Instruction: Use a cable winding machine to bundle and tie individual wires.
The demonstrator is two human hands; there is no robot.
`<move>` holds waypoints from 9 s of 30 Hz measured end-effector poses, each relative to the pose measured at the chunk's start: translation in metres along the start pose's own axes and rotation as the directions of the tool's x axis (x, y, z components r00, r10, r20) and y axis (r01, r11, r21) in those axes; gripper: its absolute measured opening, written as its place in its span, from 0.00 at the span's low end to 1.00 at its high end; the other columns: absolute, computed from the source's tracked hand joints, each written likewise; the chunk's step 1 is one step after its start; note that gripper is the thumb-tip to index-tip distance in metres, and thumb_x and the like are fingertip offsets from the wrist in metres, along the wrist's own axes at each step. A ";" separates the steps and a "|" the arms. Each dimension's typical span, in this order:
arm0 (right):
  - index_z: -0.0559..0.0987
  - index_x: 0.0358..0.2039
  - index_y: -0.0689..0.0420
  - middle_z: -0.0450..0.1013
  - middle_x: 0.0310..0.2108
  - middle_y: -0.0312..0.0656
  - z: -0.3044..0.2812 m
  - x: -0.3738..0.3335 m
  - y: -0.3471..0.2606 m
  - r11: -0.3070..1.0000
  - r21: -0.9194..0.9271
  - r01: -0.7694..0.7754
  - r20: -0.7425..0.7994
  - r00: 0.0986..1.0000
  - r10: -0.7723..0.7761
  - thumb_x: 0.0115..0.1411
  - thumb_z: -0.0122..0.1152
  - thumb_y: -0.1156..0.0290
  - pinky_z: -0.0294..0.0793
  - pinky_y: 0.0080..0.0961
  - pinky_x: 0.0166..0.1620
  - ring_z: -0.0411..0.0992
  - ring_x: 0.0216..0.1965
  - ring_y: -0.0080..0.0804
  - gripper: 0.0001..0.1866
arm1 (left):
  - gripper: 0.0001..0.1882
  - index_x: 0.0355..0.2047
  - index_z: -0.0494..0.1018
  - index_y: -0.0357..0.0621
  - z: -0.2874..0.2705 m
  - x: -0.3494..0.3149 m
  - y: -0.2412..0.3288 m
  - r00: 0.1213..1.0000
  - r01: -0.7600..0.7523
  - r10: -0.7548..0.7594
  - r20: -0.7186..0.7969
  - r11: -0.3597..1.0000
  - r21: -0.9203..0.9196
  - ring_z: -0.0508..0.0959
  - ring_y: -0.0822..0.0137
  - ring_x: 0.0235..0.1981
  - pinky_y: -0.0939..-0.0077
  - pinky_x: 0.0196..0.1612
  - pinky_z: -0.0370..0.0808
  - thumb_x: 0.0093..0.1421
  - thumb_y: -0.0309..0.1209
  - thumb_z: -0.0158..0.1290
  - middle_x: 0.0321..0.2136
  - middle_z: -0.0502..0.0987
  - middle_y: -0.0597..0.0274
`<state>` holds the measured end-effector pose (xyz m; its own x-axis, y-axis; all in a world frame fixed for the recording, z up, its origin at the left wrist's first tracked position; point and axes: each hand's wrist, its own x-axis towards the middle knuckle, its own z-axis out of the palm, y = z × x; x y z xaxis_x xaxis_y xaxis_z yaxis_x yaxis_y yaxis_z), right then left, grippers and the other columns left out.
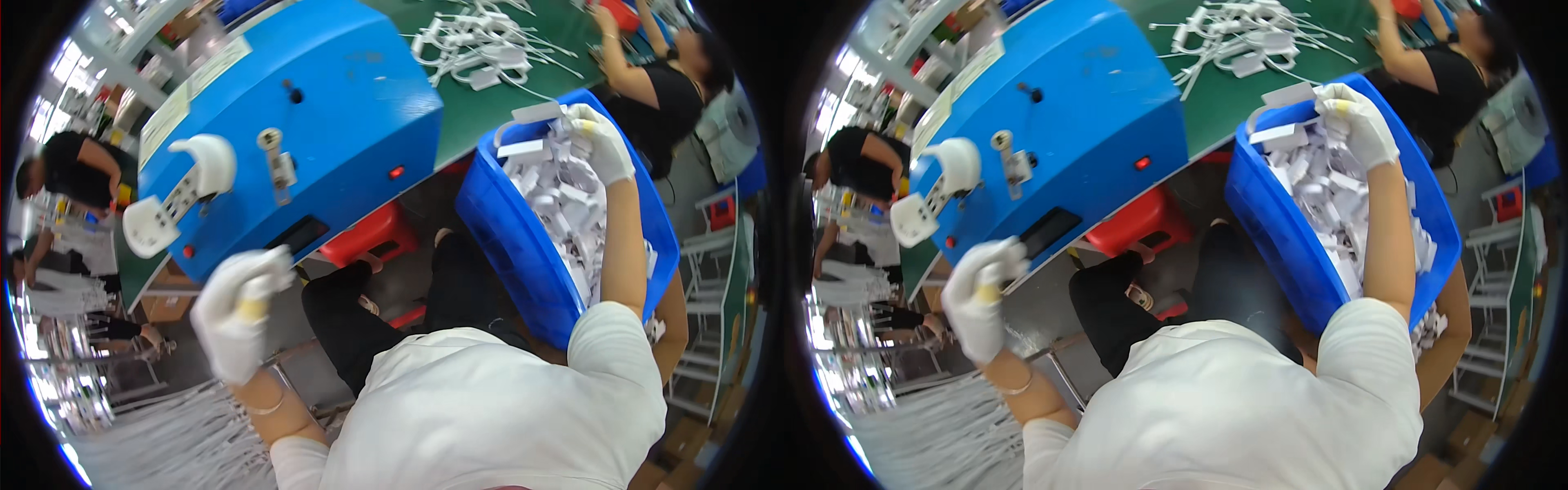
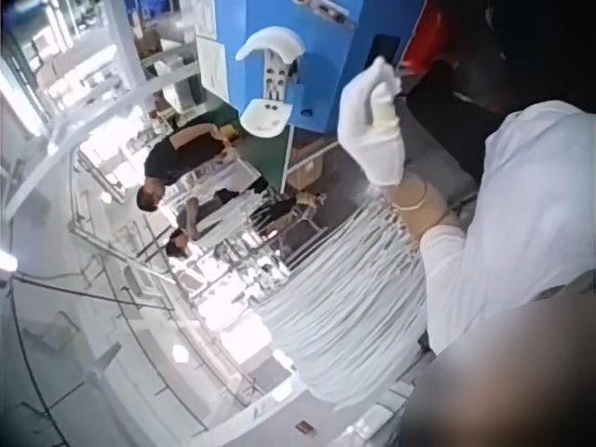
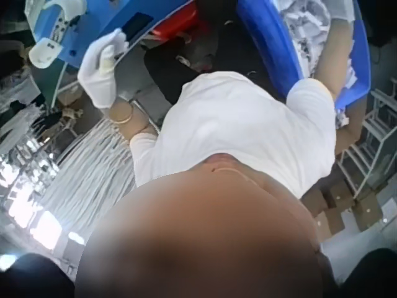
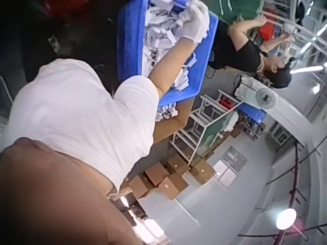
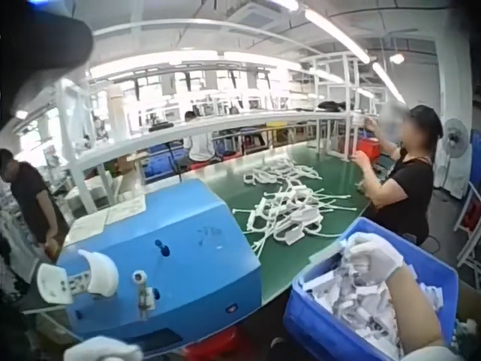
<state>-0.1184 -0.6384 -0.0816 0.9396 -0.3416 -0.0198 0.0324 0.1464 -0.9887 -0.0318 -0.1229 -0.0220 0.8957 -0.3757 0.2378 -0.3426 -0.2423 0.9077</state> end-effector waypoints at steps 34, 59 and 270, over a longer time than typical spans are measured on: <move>0.75 0.44 0.62 0.74 0.34 0.37 0.388 0.025 -0.048 0.696 -0.179 0.695 0.431 0.692 -0.579 0.64 0.54 0.66 0.68 0.12 0.17 0.70 0.26 0.14 0.13 | 0.05 0.36 0.73 0.39 -0.057 0.064 -0.028 0.567 -0.188 0.552 -0.611 0.809 0.557 0.79 0.54 0.33 0.69 0.39 0.75 0.60 0.26 0.52 0.31 0.77 0.54; 0.75 0.44 0.65 0.74 0.42 0.44 0.272 -0.039 0.088 0.862 -0.425 0.276 0.289 0.944 -0.160 0.67 0.46 0.70 0.71 0.26 0.50 0.73 0.43 0.31 0.13 | 0.14 0.41 0.80 0.54 -0.247 -0.129 -0.097 0.434 0.378 -0.608 -0.665 -0.547 0.747 0.80 0.60 0.43 0.51 0.46 0.68 0.56 0.31 0.50 0.41 0.81 0.65; 0.71 0.47 0.64 0.75 0.29 0.45 0.269 0.001 -0.072 0.971 0.003 0.241 0.442 0.870 -0.217 0.59 0.56 0.69 0.69 0.15 0.23 0.68 0.16 0.22 0.17 | 0.22 0.51 0.70 0.32 0.037 0.035 0.029 0.824 -0.380 0.323 -0.465 0.925 -0.031 0.77 0.76 0.34 0.82 0.40 0.75 0.55 0.21 0.60 0.37 0.78 0.60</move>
<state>-0.0283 -0.3998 0.0293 0.9613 0.0809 0.2633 0.2587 0.0626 -0.9639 -0.0206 -0.1758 -0.0002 0.7596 0.0284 0.6498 -0.6480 -0.0538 0.7598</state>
